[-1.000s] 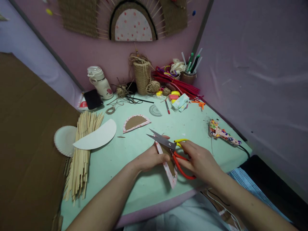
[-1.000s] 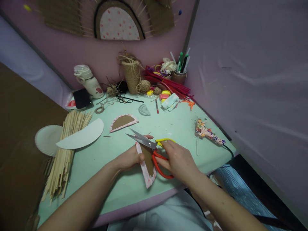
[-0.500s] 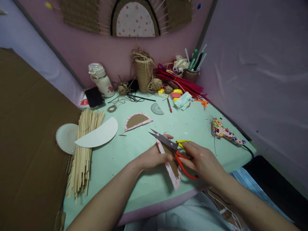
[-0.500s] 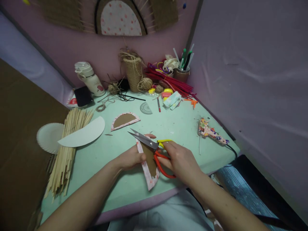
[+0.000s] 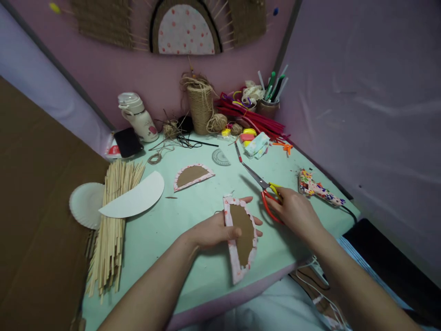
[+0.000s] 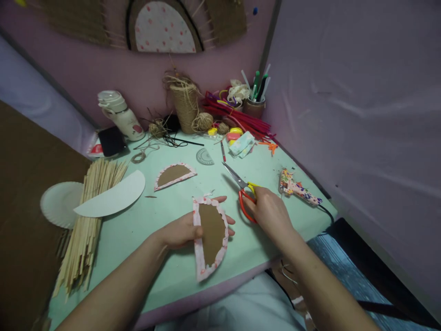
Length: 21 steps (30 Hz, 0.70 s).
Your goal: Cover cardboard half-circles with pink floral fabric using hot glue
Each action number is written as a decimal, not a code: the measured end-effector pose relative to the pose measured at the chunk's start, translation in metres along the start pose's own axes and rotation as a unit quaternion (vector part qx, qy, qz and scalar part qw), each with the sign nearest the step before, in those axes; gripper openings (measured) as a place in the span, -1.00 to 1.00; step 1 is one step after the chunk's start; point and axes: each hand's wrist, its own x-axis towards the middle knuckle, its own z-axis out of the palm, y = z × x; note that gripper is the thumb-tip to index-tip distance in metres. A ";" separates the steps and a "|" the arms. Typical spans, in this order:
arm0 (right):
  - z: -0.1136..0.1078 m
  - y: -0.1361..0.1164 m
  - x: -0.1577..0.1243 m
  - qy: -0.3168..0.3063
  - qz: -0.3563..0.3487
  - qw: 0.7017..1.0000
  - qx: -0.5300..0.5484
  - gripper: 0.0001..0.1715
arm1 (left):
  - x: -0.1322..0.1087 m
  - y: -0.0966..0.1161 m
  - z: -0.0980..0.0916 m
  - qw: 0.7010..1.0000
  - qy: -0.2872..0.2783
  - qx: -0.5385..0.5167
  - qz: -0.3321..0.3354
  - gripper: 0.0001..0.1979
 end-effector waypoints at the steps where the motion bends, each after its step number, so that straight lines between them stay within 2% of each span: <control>1: 0.003 0.001 0.004 -0.002 0.011 1.000 -0.023 -0.68 | -0.001 0.001 0.001 1.000 -0.009 -0.008 -0.012 -0.05; 4: 0.011 0.003 0.008 0.025 0.003 0.998 -0.052 -0.69 | -0.002 0.005 0.003 0.998 0.013 -0.041 -0.042 -0.17; 7: 0.013 0.005 0.006 0.065 -0.045 0.996 -0.041 -0.67 | 0.000 0.006 0.004 0.993 0.095 -0.053 -0.045 -0.30; 9: 0.009 0.006 0.004 0.092 -0.071 0.993 0.001 -0.65 | 0.002 0.005 0.004 0.987 0.143 -0.053 -0.045 -0.47; 11: 0.003 0.004 0.002 0.111 -0.075 0.986 0.095 -0.63 | 0.004 0.004 0.003 0.984 0.166 -0.054 -0.041 -0.59; 13: -0.002 -0.003 -0.001 0.076 -0.057 0.966 0.240 -0.60 | 0.006 0.003 0.003 0.982 0.176 -0.050 -0.039 -0.62; 16: -0.003 -0.024 -0.006 -0.055 -0.037 0.896 0.439 -0.54 | 0.007 0.000 0.004 0.982 0.185 -0.027 -0.040 -0.58; 18: 0.000 -0.039 -0.008 -0.094 -0.038 0.867 0.487 -0.59 | 0.008 -0.002 0.005 0.982 0.186 -0.005 -0.036 -0.56; 21: 0.002 -0.055 -0.010 -0.082 -0.044 0.869 0.487 -0.66 | 0.010 -0.005 0.008 0.983 0.181 0.023 -0.021 -0.52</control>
